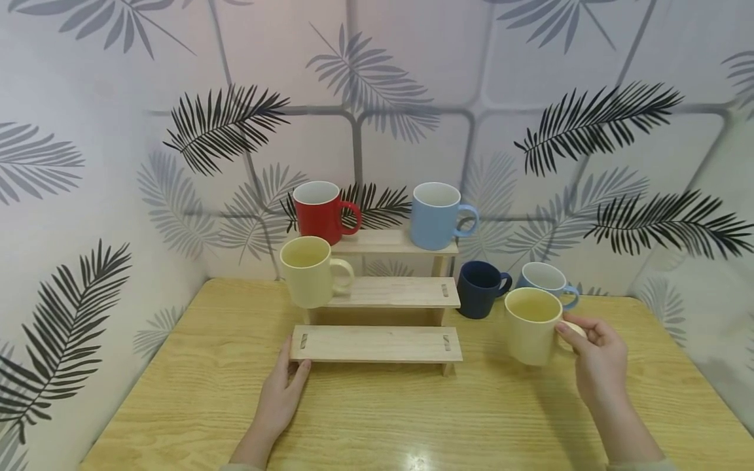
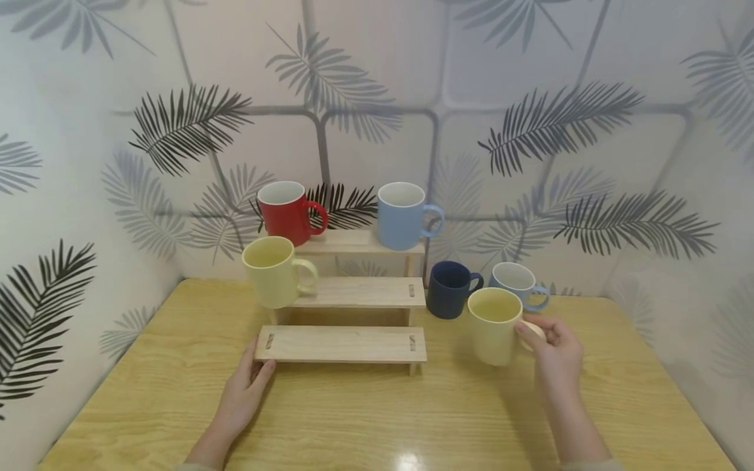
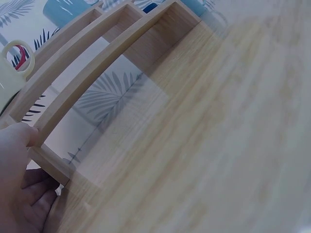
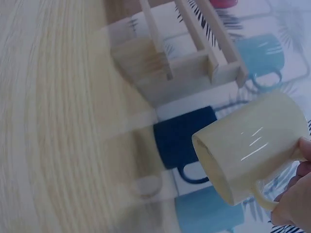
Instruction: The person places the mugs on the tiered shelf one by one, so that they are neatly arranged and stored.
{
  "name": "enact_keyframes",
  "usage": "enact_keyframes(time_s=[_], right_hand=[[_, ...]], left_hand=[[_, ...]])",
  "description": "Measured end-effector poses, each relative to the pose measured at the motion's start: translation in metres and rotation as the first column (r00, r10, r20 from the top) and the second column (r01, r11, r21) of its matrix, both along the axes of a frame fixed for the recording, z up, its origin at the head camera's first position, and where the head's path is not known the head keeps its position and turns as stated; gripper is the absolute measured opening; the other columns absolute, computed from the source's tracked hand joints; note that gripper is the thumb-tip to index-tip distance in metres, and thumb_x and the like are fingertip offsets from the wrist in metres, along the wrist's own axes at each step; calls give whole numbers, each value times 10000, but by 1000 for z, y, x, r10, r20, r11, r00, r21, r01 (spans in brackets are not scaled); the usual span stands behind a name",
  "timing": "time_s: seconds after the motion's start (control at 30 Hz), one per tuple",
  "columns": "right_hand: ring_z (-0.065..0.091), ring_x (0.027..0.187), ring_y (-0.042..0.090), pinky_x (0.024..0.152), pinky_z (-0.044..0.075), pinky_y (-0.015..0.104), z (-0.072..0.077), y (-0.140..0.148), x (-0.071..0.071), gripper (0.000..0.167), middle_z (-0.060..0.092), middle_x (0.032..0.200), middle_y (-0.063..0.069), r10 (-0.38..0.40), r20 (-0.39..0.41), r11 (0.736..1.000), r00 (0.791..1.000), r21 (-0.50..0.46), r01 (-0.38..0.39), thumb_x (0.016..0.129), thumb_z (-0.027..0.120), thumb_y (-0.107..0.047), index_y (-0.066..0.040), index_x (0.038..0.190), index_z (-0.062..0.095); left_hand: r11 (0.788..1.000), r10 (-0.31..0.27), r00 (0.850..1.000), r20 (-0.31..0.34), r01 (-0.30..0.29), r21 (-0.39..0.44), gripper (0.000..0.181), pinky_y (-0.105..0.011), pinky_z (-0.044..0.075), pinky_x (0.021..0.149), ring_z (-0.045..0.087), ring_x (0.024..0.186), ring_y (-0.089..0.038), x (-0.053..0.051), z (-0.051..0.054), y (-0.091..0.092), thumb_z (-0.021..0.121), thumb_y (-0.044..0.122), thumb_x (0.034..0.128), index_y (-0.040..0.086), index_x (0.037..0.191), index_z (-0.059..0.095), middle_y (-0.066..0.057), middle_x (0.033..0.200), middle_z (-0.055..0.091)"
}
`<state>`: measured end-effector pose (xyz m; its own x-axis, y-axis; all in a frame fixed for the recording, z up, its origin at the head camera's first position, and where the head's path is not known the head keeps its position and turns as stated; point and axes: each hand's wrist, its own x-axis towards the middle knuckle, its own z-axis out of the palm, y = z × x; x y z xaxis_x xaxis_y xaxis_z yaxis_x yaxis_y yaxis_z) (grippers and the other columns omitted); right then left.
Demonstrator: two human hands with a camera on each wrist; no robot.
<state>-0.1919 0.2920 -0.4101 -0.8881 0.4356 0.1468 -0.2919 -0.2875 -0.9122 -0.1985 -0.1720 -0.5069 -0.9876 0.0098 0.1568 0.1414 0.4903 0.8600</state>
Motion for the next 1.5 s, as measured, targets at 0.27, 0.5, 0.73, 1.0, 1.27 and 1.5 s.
enact_keyframes(time_s=[0.27,0.5,0.73,1.0,1.27,1.5], right_hand=[[609,705,50,611,484,121,14,-23,8,131,695,819,20,20,-48,996,999,85,-16,825,676,115,28,919,704],[537,666,44,567,437,123,21,-48,10,154,681,802,9,82,-89,985,993,157,-67,839,650,128,1,910,700],[608,753,74,644,502,141,25,-77,9,209,695,845,32,203,-165,976,965,116,-185,837,606,183,-6,886,681],[607,753,82,651,505,149,24,-111,0,207,687,835,38,271,-191,959,943,135,-249,821,610,193,7,887,674],[594,714,74,638,511,149,17,-144,-10,214,677,831,34,316,-216,947,924,140,-290,810,620,189,-10,867,677],[612,753,92,682,522,165,5,-179,-20,203,683,863,36,353,-242,935,904,132,-330,798,631,186,7,890,660]], left_hand=[[1000,-6,1000,-7,6,11,727,-505,312,1074,395,1307,-384,1,0,0,444,415,1010,63,1536,85,-248,1474,334],[1000,0,1000,-9,0,8,722,-487,316,1075,386,1314,-380,0,0,1,446,406,1011,68,1538,84,-249,1481,319],[1000,-3,1000,-6,3,9,729,-491,311,1077,387,1312,-383,1,1,1,444,415,1009,73,1539,78,-248,1484,315],[999,-23,1000,-13,24,27,722,-502,305,1078,374,1320,-387,1,0,1,440,400,1014,67,1537,70,-240,1499,291],[1000,-8,1000,7,8,6,728,-502,313,1075,384,1316,-382,-1,0,0,428,443,1005,110,1545,69,-234,1495,304],[1000,-2,1000,10,1,13,724,-510,327,1066,413,1298,-376,0,0,0,430,452,1000,129,1546,82,-229,1472,351]])
